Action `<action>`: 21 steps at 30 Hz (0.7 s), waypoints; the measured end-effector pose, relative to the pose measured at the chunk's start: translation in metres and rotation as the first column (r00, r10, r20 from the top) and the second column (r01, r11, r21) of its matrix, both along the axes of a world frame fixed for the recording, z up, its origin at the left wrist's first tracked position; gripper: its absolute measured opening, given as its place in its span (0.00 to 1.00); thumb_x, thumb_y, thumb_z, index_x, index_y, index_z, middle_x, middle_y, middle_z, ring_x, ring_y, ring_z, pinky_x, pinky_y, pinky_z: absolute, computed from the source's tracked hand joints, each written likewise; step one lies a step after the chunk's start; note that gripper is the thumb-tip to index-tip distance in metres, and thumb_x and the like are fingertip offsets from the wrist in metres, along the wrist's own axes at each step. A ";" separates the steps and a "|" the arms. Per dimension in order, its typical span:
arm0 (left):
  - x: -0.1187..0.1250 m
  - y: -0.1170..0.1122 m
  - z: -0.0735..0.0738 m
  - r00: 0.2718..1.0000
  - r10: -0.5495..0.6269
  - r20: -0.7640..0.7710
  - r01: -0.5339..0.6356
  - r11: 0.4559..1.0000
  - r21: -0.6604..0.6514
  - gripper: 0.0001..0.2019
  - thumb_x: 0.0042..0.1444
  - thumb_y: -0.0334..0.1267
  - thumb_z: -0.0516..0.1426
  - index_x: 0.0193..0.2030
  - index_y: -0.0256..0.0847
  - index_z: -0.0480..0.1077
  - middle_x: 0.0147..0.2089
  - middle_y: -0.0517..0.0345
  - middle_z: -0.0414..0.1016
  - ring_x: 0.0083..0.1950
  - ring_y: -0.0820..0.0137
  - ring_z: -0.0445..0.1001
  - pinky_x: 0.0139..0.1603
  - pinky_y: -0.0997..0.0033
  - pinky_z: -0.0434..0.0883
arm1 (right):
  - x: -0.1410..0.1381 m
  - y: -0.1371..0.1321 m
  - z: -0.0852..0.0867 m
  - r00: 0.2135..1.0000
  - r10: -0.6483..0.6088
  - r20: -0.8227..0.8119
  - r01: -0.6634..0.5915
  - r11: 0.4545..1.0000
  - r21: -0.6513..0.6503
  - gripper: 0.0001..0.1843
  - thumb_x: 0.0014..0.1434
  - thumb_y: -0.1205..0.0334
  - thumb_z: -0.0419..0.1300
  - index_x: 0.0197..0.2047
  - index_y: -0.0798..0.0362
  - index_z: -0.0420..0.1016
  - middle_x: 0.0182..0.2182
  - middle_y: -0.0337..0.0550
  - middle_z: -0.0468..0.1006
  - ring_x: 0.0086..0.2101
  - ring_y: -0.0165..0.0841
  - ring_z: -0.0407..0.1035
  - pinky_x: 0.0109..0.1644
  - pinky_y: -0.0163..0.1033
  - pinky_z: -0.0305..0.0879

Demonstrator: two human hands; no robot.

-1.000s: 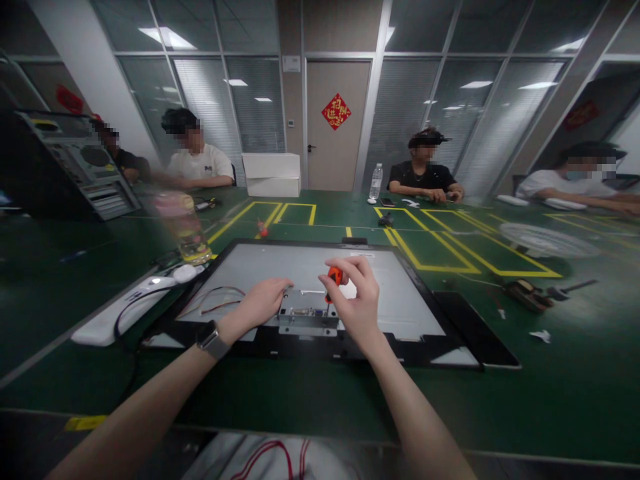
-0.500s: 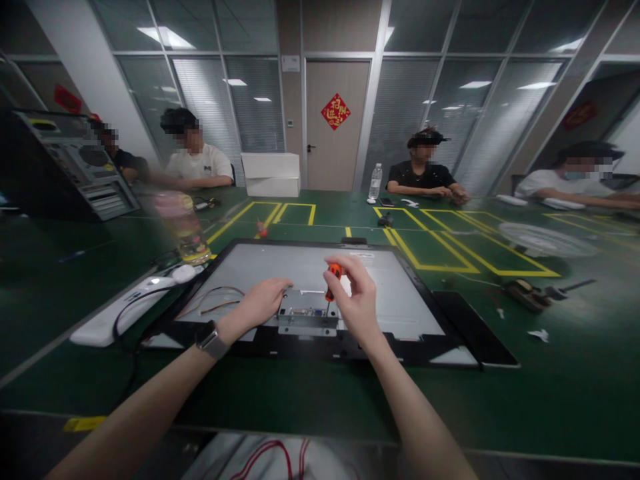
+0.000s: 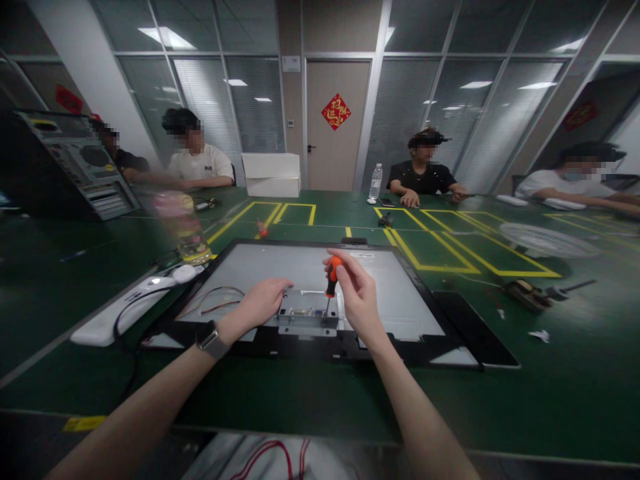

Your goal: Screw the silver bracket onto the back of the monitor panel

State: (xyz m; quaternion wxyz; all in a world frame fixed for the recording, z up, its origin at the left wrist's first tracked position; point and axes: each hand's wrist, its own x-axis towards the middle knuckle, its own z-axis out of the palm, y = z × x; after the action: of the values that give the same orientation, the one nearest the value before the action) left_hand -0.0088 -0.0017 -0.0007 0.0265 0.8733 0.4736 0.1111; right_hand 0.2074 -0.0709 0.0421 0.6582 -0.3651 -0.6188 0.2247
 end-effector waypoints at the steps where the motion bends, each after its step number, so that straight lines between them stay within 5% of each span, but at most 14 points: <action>1: 0.000 0.000 0.000 1.000 -0.002 -0.001 0.002 1.000 0.002 0.18 0.62 0.27 0.46 0.55 0.37 0.70 0.52 0.45 0.77 0.54 0.62 0.74 0.57 0.62 0.69 | -0.001 0.000 0.000 1.000 -0.005 -0.001 0.005 1.000 0.002 0.14 0.66 0.59 0.55 0.52 0.46 0.75 0.40 0.44 0.79 0.38 0.35 0.73 0.44 0.45 0.73; 11: 0.000 0.001 -0.003 1.000 -0.007 0.004 0.007 1.000 0.019 0.18 0.63 0.28 0.46 0.55 0.38 0.70 0.51 0.47 0.77 0.54 0.62 0.75 0.56 0.63 0.69 | -0.003 0.003 -0.002 0.992 -0.128 0.011 0.126 0.988 0.094 0.07 0.57 0.63 0.64 0.40 0.47 0.75 0.37 0.41 0.71 0.36 0.33 0.67 0.36 0.39 0.67; 21: 0.000 -0.001 0.000 1.000 0.002 0.002 -0.002 1.000 0.013 0.18 0.62 0.27 0.46 0.55 0.37 0.70 0.51 0.46 0.77 0.53 0.62 0.75 0.55 0.62 0.69 | -0.002 -0.003 -0.007 0.973 -0.106 0.206 0.074 0.985 0.154 0.14 0.67 0.62 0.50 0.54 0.49 0.70 0.40 0.45 0.78 0.33 0.33 0.69 0.38 0.42 0.66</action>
State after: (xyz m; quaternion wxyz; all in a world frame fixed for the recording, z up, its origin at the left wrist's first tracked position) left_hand -0.0084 -0.0022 -0.0011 0.0212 0.8728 0.4739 0.1152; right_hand 0.2058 -0.0739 0.0354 0.6224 -0.3659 -0.6834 0.1084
